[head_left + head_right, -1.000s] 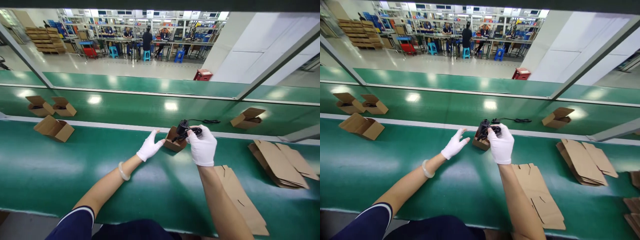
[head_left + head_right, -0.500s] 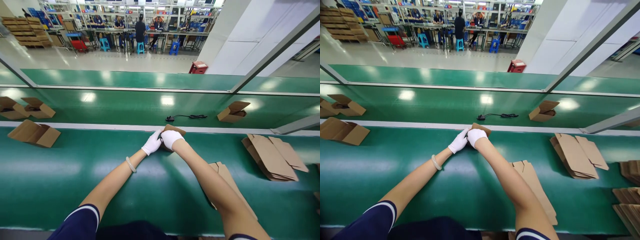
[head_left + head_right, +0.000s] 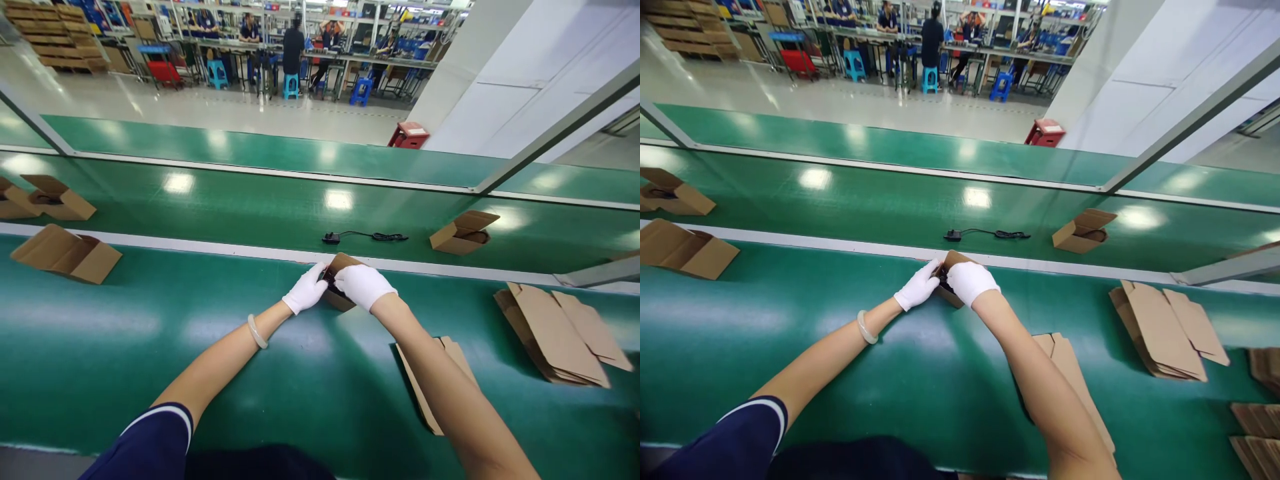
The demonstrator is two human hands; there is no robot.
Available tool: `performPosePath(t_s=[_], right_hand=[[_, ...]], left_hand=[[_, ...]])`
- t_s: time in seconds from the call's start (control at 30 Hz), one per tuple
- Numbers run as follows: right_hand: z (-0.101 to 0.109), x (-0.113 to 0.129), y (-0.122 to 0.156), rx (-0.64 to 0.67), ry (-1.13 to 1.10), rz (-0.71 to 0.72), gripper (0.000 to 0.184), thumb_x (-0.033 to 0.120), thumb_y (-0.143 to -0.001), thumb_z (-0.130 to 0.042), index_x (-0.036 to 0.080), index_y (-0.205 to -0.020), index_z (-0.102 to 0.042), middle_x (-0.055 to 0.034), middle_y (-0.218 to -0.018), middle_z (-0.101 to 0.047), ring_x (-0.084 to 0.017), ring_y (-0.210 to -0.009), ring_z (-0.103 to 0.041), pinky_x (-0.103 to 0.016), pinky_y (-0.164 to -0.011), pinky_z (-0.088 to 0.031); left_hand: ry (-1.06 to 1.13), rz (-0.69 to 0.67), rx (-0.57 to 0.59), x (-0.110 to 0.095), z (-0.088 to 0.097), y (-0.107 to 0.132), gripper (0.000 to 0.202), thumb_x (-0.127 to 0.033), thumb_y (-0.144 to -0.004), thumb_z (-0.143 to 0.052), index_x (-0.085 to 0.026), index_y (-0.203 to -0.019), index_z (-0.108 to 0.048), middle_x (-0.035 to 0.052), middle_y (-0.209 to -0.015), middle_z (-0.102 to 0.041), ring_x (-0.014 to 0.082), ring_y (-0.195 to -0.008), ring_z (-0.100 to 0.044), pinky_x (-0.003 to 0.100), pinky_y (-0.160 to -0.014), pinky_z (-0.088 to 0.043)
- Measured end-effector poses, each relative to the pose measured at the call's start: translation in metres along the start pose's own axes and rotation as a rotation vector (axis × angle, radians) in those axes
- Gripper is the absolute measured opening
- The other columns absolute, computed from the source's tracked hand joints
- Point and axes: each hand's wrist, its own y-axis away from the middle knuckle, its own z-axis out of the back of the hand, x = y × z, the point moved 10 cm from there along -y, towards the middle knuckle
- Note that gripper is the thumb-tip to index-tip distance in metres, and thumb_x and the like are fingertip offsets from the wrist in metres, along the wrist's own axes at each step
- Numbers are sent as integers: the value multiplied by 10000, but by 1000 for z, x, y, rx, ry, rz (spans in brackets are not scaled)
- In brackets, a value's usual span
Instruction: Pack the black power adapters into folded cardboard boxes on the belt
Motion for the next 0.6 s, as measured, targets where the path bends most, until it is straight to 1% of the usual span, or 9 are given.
performPosePath(t_s=[0.07,0.17,0.27,0.33,0.37,0.4,0.47,0.53,0.6], right_hand=[[-4,8,-12,25,14,9,284,191,-825,-466,110,-971,-696,-189,-956,-678,-288,-916,-635,-348,-773,-455],[-5,25,-21,40,19,65,256,140,-781,-511,101,-950,-699,-189,-911,-685,-296,-886,-646,-353,-763,-463],[3,40,-12,11,10,149,261,155,-806,-482,118,-957,-691,-153,-913,-692,-264,-857,-652,-326,-758,-467],[16,48,1,-48,-44,241,299,178,-832,-455,156,-1059,-649,-97,-973,-690,-205,-868,-646,-271,-768,-464],[26,50,8,-101,-102,294,313,193,-847,-442,184,-1101,-625,-62,-1004,-685,-174,-875,-640,-243,-775,-460],[37,48,13,-168,-174,338,315,212,-862,-427,211,-1119,-610,-30,-1020,-681,-149,-874,-634,-223,-778,-458],[63,32,13,-323,-303,347,305,253,-889,-393,245,-1104,-610,3,-1014,-680,-137,-866,-629,-222,-782,-460],[78,2,-6,-431,-285,226,316,284,-903,-371,244,-1109,-608,-13,-1029,-674,-169,-894,-624,-264,-802,-458],[80,-32,-40,-427,-125,51,354,278,-902,-374,220,-1200,-555,-55,-1140,-631,-210,-962,-607,-310,-837,-440]], left_hand=[[-6,-6,1,-1,3,4,396,-107,-754,-408,-146,-1141,-485,85,-1155,-601,205,-1089,-552,362,-988,-428],[-50,-18,-26,-5,9,10,381,-135,-767,-440,-155,-1145,-480,73,-1118,-612,210,-1068,-560,374,-967,-443],[-133,-33,-91,-10,23,17,332,-169,-765,-485,-153,-1096,-511,82,-1074,-617,229,-1036,-563,403,-955,-445],[-193,-41,-148,-10,43,18,274,-193,-788,-480,-157,-1053,-539,81,-1051,-622,221,-1010,-572,387,-948,-450],[-225,-34,-193,-7,59,17,249,-201,-806,-466,-160,-1037,-549,80,-1044,-625,214,-1007,-575,376,-952,-448],[-258,-18,-251,-4,80,15,235,-204,-825,-444,-162,-1028,-555,81,-1044,-627,209,-1013,-575,368,-961,-443],[-321,37,-391,8,133,10,238,-200,-857,-396,-156,-1031,-552,94,-1070,-622,210,-1056,-561,365,-994,-419],[-365,103,-520,20,194,2,256,-188,-875,-363,-141,-1056,-538,117,-1115,-606,223,-1116,-532,377,-1028,-386],[-395,161,-620,31,250,-6,270,-168,-876,-360,-123,-1086,-524,134,-1163,-586,238,-1161,-506,392,-1052,-354]])
